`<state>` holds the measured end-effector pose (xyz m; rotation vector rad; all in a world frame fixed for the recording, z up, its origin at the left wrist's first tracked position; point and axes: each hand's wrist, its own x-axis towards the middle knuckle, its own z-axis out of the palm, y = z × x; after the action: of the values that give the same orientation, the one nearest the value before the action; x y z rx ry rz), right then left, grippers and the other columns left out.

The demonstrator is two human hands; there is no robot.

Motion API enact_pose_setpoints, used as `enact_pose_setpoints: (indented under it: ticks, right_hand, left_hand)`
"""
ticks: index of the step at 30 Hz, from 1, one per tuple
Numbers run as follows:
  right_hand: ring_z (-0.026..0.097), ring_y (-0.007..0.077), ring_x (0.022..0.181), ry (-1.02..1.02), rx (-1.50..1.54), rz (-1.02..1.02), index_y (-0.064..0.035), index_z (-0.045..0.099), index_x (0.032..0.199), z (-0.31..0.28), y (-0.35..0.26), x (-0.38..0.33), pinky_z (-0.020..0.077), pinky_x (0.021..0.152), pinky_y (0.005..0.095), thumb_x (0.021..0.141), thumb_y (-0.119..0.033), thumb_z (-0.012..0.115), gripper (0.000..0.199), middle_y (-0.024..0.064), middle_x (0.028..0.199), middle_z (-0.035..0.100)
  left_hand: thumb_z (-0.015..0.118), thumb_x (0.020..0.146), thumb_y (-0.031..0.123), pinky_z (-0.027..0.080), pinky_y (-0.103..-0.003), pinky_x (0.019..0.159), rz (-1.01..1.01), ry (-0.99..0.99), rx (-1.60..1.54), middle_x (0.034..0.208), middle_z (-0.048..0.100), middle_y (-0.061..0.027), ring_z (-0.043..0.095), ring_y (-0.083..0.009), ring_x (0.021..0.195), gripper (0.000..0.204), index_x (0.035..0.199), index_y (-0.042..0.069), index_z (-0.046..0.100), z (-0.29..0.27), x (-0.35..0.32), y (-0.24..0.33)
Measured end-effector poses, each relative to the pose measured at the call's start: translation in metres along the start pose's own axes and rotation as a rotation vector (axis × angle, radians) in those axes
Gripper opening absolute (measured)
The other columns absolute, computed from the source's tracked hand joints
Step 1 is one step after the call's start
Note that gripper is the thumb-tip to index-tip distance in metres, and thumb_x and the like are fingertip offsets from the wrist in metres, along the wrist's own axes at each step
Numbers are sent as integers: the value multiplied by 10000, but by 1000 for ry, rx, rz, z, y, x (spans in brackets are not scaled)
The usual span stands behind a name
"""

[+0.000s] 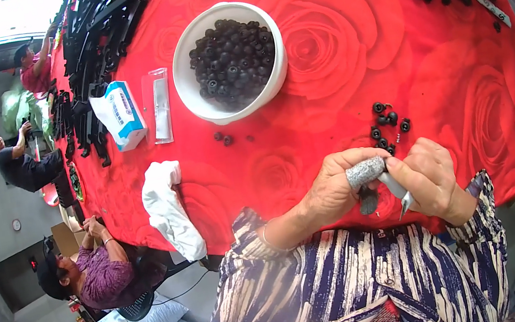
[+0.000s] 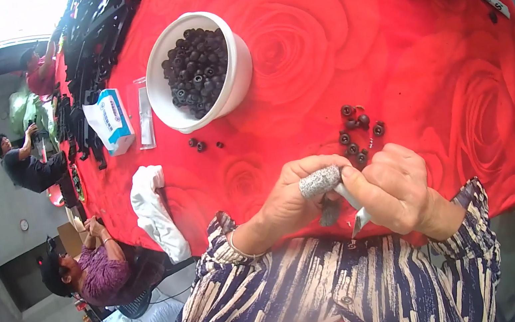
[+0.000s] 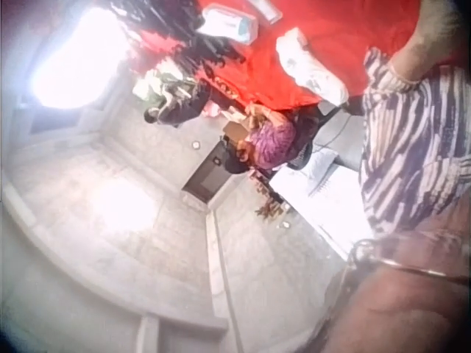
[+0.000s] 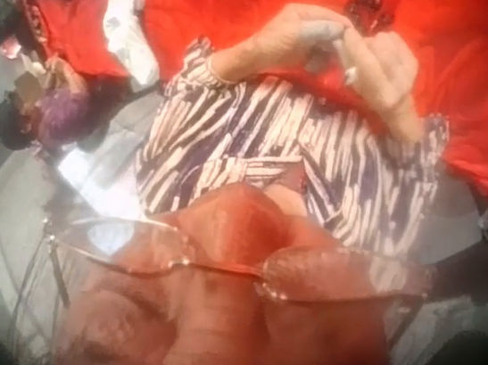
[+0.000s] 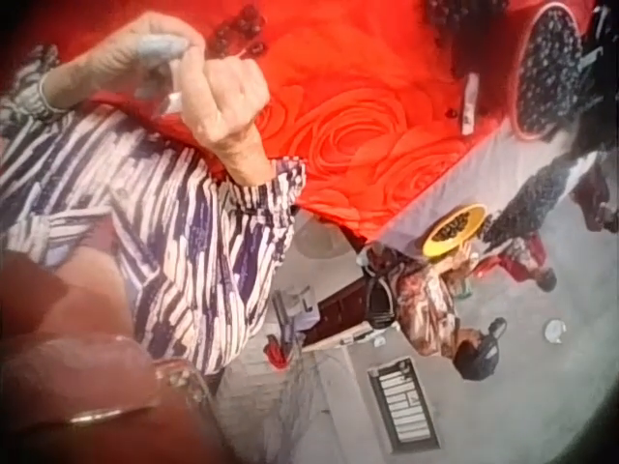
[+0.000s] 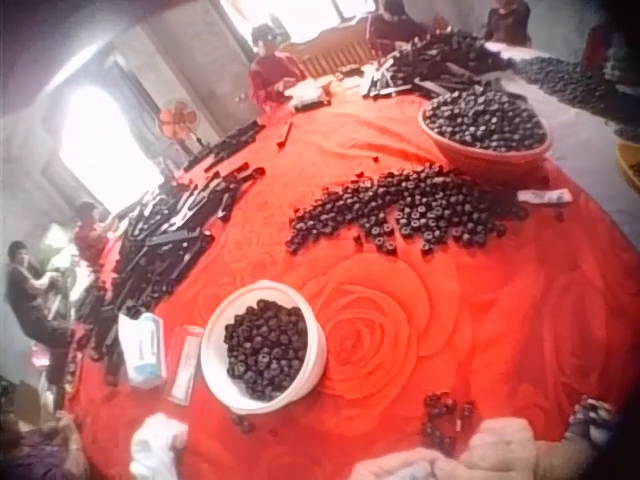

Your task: The person picks up plastic cord locks, trims excess material from each piece with a small blade, and places them onto the table.

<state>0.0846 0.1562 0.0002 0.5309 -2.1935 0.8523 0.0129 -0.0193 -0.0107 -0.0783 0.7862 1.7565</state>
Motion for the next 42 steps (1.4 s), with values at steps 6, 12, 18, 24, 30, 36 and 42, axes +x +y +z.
enact_pose_setpoints:
  ticks: [6, 12, 18, 24, 30, 36, 42]
  right_hand:
    - [464, 158, 504, 0, 19, 15, 28, 581, 857, 3, 5, 2, 331, 419, 289, 616, -11, 694, 269, 33, 649, 464]
    - [477, 175, 502, -43, 118, 131, -10, 563, 885, 0, 9, 2, 366, 437, 316, 669, -46, 716, 268, 32, 653, 469]
    - [571, 217, 674, -182, 488, 554, 6, 534, 1064, -19, 9, 11, 453, 569, 325, 817, -76, 609, 271, 116, 797, 535]
    - [529, 195, 691, -224, 429, 603, 28, 558, 1075, -9, 10, 4, 419, 615, 285, 840, -32, 568, 243, 106, 827, 517]
    - [535, 209, 680, -248, 428, 622, 35, 568, 1048, -9, 10, 2, 431, 607, 294, 841, -34, 585, 219, 109, 802, 521]
    - [542, 205, 666, -276, 437, 616, 41, 571, 1040, -7, 11, 1, 431, 584, 298, 835, -17, 589, 214, 110, 794, 533]
    - [565, 196, 673, -333, 414, 570, 53, 576, 1032, -10, 14, 2, 448, 578, 294, 801, 6, 615, 239, 112, 794, 552]
  left_hand:
    - [613, 887, 113, 489, -226, 495, 58, 15, -7, 904, 654, -45, 600, -81, 704, 230, 1098, 23, 617, 6, -1, 5]
    - [610, 889, 117, 492, -204, 569, 225, 25, 87, 946, 636, -33, 592, -71, 760, 239, 1097, -1, 610, 9, 2, 6]
    - [613, 883, 99, 460, -215, 710, 189, 39, 96, 941, 619, -29, 558, -72, 772, 251, 1107, -13, 605, 5, -1, 6]
    - [588, 894, 91, 441, -227, 714, 196, -19, 2, 961, 629, -62, 554, -91, 792, 258, 1127, -22, 592, 0, 2, 1]
    - [574, 906, 100, 435, -227, 716, 169, 3, 19, 970, 633, -62, 561, -87, 811, 268, 1143, -24, 579, 1, 3, 3]
    - [574, 910, 111, 426, -218, 700, 134, 27, 19, 962, 629, -53, 557, -79, 804, 262, 1132, -27, 576, -1, 2, 2]
    - [573, 909, 103, 422, -206, 686, 146, 63, -10, 961, 639, -52, 537, -69, 758, 239, 1111, -24, 584, -2, 4, 1]
